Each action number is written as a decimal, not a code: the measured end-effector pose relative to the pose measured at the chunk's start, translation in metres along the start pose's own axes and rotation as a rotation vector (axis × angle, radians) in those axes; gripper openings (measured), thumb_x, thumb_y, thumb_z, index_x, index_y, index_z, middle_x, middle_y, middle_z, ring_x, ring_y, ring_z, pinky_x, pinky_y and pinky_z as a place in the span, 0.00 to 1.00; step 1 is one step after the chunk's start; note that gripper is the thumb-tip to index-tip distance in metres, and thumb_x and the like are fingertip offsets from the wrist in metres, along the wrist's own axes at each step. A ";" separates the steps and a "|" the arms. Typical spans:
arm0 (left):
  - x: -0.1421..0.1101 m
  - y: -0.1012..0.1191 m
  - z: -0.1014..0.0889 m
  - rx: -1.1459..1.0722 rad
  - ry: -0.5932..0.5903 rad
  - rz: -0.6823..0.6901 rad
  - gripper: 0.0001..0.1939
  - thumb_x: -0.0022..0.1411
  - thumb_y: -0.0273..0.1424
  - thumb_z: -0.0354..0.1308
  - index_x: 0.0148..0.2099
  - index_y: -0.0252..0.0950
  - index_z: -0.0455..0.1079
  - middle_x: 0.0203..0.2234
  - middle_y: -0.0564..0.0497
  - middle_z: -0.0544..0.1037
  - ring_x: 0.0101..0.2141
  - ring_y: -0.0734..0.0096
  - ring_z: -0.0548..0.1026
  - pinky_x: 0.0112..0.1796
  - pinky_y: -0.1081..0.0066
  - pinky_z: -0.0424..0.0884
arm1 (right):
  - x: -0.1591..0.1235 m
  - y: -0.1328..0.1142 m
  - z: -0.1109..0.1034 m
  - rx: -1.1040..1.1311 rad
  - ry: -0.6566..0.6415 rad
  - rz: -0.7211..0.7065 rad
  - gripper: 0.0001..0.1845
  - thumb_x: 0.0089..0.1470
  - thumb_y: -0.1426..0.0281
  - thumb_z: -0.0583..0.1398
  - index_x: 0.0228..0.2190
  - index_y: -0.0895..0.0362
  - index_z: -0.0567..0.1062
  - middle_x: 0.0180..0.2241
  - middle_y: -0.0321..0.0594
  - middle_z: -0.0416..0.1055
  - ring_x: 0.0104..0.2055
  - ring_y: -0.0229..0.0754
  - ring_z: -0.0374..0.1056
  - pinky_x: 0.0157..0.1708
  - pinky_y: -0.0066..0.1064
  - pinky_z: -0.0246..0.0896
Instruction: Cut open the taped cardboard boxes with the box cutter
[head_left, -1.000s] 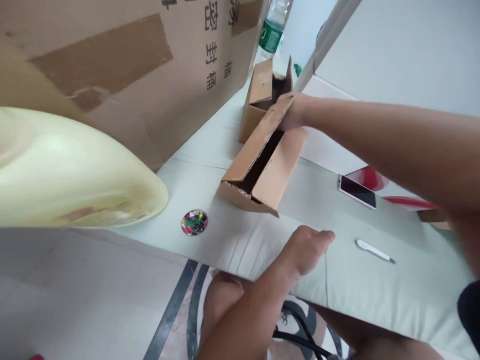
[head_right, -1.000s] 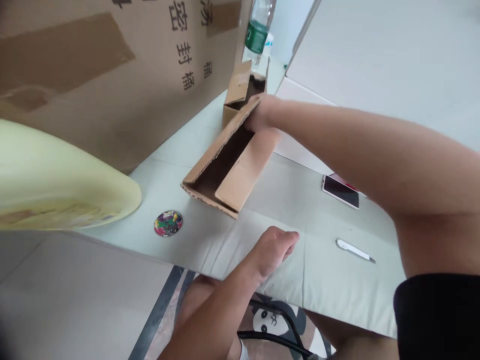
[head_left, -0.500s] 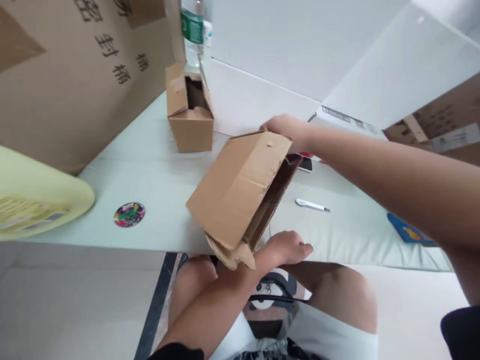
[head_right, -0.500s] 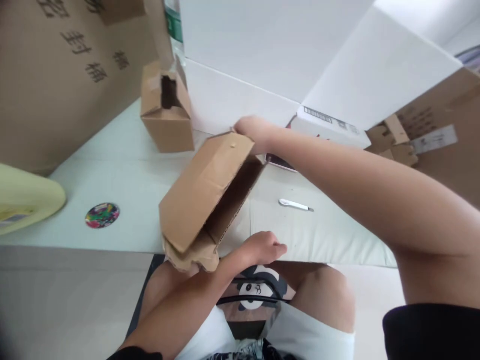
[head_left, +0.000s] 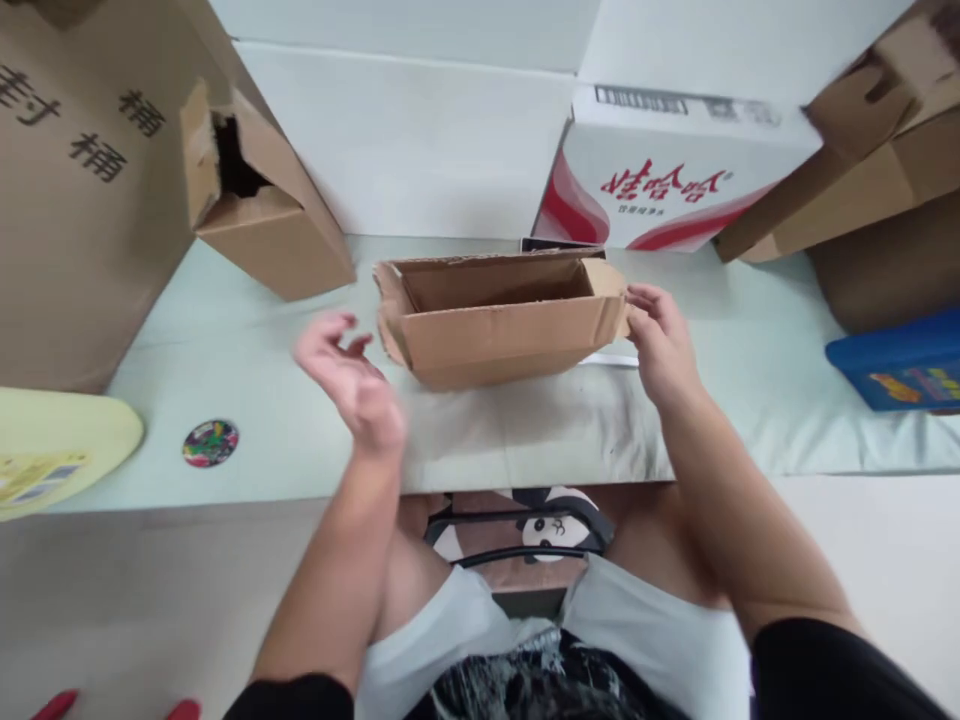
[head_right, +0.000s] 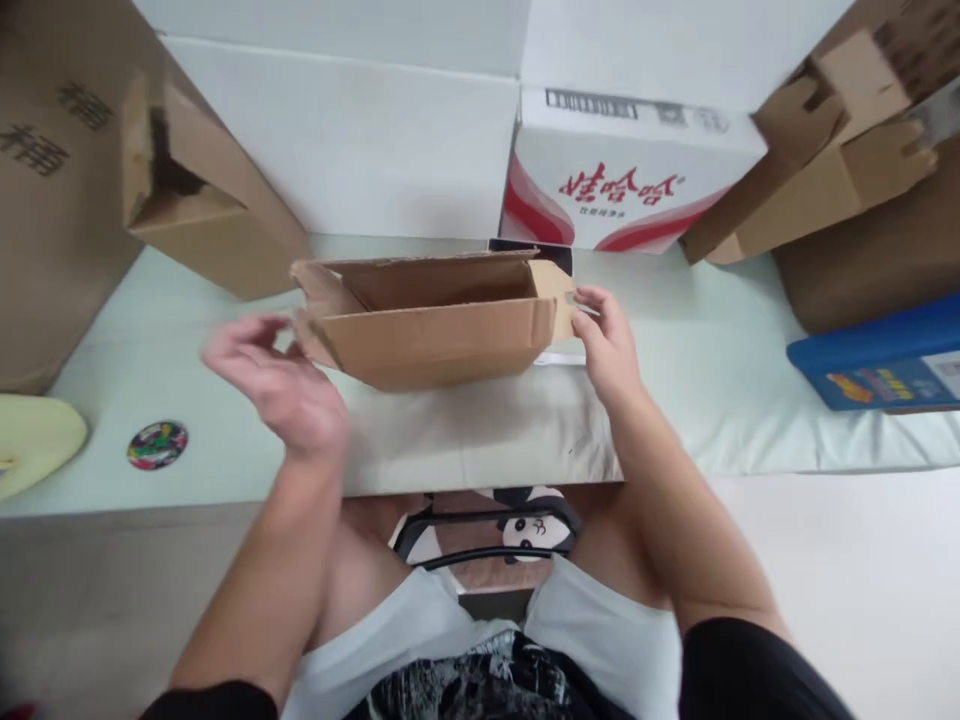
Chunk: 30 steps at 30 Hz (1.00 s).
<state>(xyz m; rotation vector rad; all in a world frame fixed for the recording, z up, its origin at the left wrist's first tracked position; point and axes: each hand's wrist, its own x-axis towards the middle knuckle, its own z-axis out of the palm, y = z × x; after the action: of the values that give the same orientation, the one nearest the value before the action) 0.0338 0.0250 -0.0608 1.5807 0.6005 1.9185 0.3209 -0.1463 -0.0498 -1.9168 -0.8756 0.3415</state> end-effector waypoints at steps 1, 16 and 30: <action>0.003 -0.015 0.001 0.031 0.038 -0.059 0.40 0.53 0.70 0.54 0.53 0.43 0.64 0.50 0.46 0.69 0.51 0.58 0.72 0.49 0.57 0.72 | -0.009 0.014 -0.001 -0.069 0.052 -0.038 0.18 0.58 0.63 0.53 0.49 0.51 0.69 0.50 0.45 0.74 0.49 0.47 0.73 0.48 0.42 0.71; 0.019 -0.025 0.026 -0.379 -0.095 -0.491 0.38 0.54 0.70 0.51 0.55 0.49 0.64 0.52 0.53 0.79 0.57 0.60 0.77 0.65 0.50 0.69 | -0.027 0.040 0.008 -0.719 -0.153 -0.119 0.13 0.55 0.77 0.54 0.37 0.57 0.77 0.40 0.52 0.74 0.43 0.53 0.65 0.43 0.41 0.57; 0.001 0.004 0.063 -0.336 -0.224 -0.427 0.27 0.54 0.52 0.61 0.47 0.47 0.55 0.44 0.55 0.79 0.46 0.61 0.79 0.54 0.54 0.74 | 0.015 0.046 -0.007 0.157 0.548 -0.171 0.09 0.62 0.63 0.48 0.43 0.49 0.63 0.38 0.42 0.63 0.46 0.51 0.72 0.42 0.45 0.70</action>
<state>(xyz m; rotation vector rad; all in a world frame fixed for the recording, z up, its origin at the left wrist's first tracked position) 0.0954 0.0221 -0.0449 1.3044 0.4472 1.4178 0.3551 -0.1534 -0.0843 -1.6538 -0.6147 -0.2088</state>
